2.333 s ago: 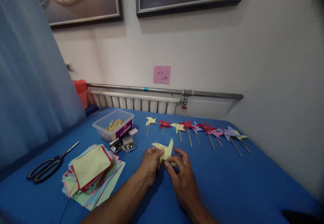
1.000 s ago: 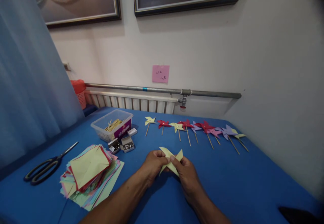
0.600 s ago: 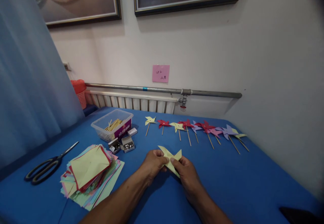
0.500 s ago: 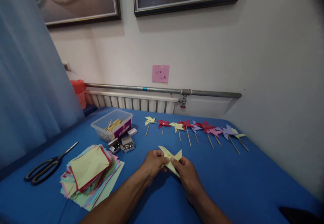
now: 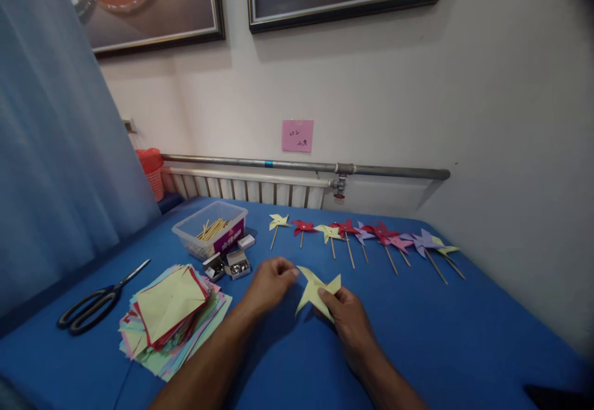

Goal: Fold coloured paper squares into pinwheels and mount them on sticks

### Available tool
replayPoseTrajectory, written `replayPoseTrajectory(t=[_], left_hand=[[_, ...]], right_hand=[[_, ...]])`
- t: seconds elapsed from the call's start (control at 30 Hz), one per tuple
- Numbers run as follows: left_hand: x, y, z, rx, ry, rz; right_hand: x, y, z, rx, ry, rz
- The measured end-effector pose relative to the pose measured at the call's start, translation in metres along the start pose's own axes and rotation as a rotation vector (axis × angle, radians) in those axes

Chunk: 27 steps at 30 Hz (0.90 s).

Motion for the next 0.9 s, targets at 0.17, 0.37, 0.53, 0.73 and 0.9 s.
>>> replayPoseTrajectory(t=[0.17, 0.37, 0.53, 0.73, 0.9], left_hand=[[-0.070, -0.014, 0.002, -0.276, 0.241, -0.695], [-0.083, -0.028, 0.000, -0.444, 0.058, -0.884], [-0.083, -0.034, -0.003, -0.450, 0.058, -0.912], [-0.081, -0.040, -0.006, -0.487, 0.059, -0.995], [-0.081, -0.036, -0.005, -0.393, 0.176, -1.020]], right_hand=[[-0.001, -0.006, 0.002, -0.038, 0.033, -0.027], [0.001, -0.009, 0.003, -0.045, 0.032, -0.025], [-0.002, -0.002, -0.003, -0.047, 0.027, -0.022], [-0.006, 0.006, -0.008, -0.041, 0.046, -0.008], [-0.005, 0.004, -0.006, -0.050, 0.045, 0.001]])
Point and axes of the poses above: each hand's wrist, its own z-axis away from the middle knuckle, its own x-axis out of the palm, y = z × x, the point moved 1 cm from there along -z, towards the middle knuckle, and after that the axes turned 15 degrees about -y, right-handed, at the moved point
